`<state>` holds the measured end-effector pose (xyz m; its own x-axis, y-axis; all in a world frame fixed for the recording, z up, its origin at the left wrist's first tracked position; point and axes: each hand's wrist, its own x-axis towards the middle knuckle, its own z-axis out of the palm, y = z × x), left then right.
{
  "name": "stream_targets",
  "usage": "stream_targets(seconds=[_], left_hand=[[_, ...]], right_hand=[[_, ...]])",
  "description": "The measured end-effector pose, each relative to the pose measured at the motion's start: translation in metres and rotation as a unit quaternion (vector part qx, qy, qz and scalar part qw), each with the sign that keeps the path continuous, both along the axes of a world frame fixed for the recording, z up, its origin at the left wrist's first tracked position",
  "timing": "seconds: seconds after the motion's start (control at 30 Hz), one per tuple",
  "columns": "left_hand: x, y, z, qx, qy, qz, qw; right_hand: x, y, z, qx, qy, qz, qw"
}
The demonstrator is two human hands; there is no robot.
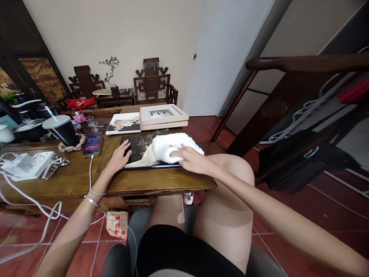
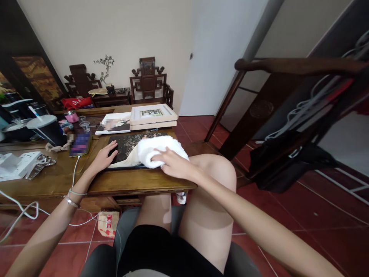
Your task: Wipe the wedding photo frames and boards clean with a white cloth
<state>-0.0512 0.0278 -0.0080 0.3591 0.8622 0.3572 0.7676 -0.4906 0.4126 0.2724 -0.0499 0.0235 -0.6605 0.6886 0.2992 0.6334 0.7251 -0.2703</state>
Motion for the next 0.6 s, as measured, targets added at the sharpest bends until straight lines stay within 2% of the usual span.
stream_targets(seconds=[0.1,0.2,0.27,0.47,0.53,0.6], left_hand=[[-0.001,0.003,0.000,-0.012,-0.002,-0.002,1.000],[-0.001,0.005,-0.001,-0.013,-0.012,0.002,1.000],[0.000,0.004,-0.002,-0.005,-0.009,0.006,1.000],[0.002,0.001,-0.005,0.008,0.014,0.007,1.000],[0.002,-0.001,-0.004,0.005,0.016,0.009,1.000],[0.002,-0.003,-0.001,0.001,0.018,0.010,1.000]], right_hand=[[0.000,-0.031,0.011,-0.025,0.011,0.027,0.999],[0.002,-0.029,0.022,-0.039,0.036,-0.004,0.999],[0.003,-0.009,0.026,-0.047,0.045,-0.035,0.997],[0.005,0.084,0.026,-0.074,0.043,-0.107,0.991],[0.004,0.102,0.024,-0.072,0.044,-0.119,0.989],[0.004,0.108,0.020,-0.060,0.049,-0.120,0.990]])
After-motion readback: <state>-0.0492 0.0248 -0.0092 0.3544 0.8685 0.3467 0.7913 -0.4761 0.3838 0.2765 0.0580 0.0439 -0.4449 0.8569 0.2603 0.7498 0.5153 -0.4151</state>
